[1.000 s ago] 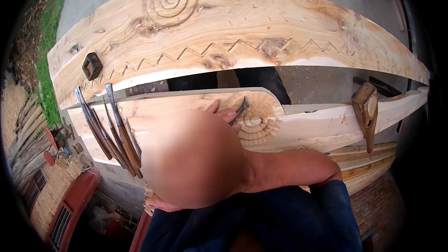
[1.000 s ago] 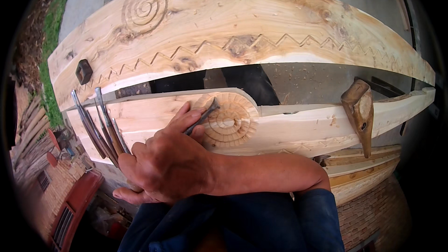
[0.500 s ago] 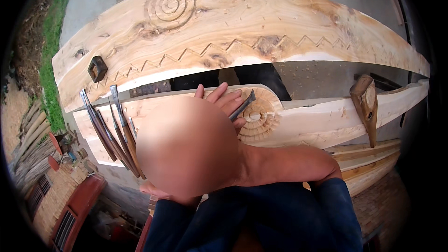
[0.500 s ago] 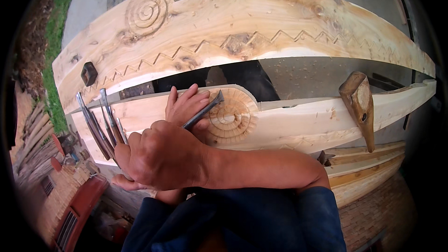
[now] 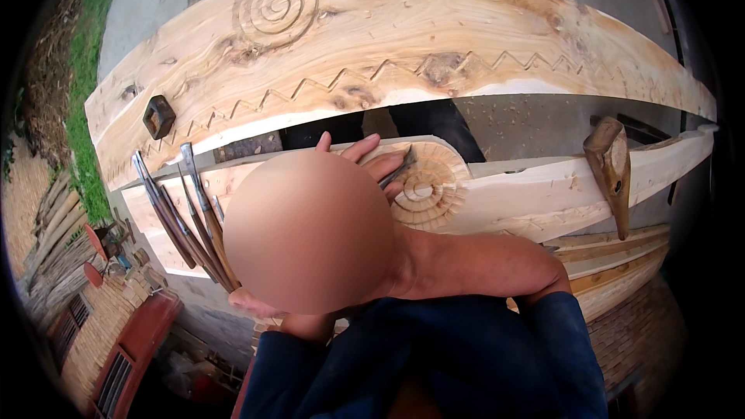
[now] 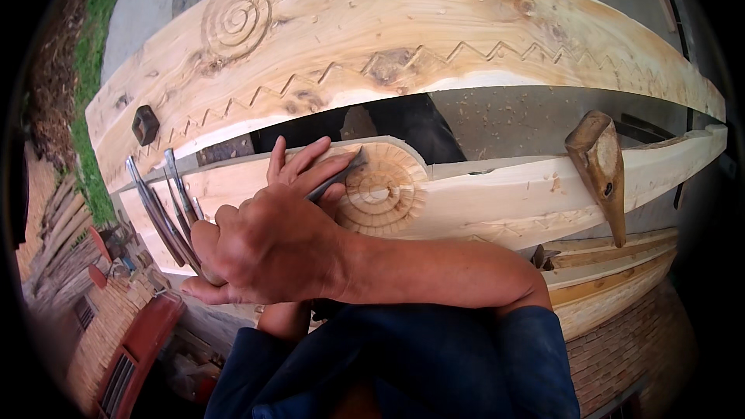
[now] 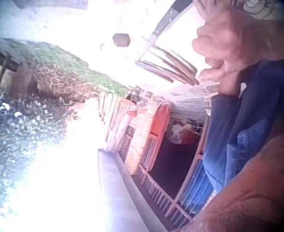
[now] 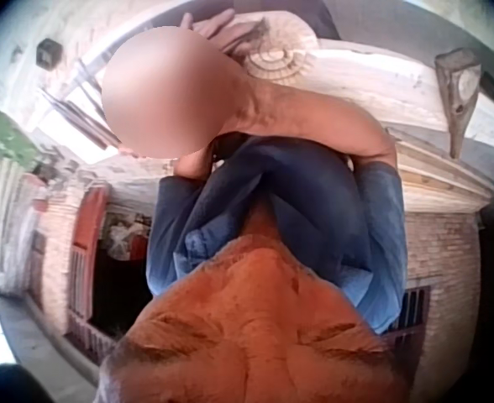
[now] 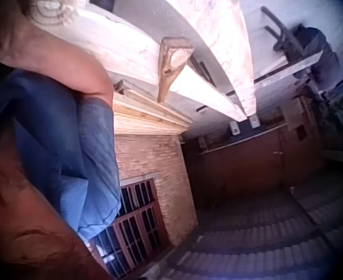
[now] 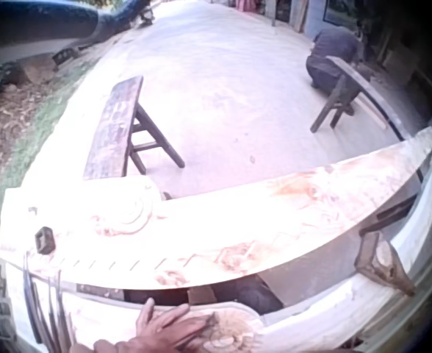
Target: The person carves a decorative spiral pattern into a piece of wood using a gouge chisel.
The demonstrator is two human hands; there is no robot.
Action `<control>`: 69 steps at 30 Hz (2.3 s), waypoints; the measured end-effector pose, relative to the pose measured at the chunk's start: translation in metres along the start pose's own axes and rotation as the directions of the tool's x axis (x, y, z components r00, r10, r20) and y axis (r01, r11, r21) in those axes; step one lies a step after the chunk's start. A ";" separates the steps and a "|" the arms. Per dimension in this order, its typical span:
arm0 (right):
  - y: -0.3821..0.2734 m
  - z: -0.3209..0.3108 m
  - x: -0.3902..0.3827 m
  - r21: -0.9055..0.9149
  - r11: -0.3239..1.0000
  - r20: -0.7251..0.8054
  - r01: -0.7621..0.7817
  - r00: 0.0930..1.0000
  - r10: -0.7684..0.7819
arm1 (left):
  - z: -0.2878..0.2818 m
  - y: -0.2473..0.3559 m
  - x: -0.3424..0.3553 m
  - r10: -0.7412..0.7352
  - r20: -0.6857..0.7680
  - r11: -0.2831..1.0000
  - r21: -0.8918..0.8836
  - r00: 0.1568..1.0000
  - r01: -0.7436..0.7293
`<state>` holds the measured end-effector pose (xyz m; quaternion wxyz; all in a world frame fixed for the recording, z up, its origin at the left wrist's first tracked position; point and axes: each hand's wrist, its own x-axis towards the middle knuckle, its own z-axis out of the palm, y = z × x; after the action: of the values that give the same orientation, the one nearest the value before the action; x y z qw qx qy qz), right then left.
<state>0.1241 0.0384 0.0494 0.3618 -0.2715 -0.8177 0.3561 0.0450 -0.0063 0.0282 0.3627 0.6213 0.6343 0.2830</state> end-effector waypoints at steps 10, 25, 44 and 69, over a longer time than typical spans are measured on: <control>0.003 0.000 0.004 -0.020 1.000 -0.013 -0.001 1.000 0.001 | 0.005 -0.012 0.007 0.041 0.033 0.999 0.031 0.999 -0.042; 0.008 0.008 0.010 -0.008 0.999 -0.074 -0.039 0.997 0.038 | 0.010 -0.019 0.020 0.025 0.093 0.986 0.164 0.995 -0.040; 0.004 -0.094 -0.023 0.682 0.723 -0.454 0.115 0.841 0.294 | -0.004 0.012 -0.004 0.151 0.323 0.908 0.327 0.934 -0.261; 0.040 -0.117 -0.073 0.892 0.416 -0.388 0.178 0.775 0.500 | 0.089 0.017 0.010 0.382 -0.342 0.917 0.254 0.858 -0.307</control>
<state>0.2667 0.0571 0.0458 0.6501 -0.2175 -0.3039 0.6617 0.1270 -0.0033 -0.0104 0.1131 0.6890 0.5951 0.3979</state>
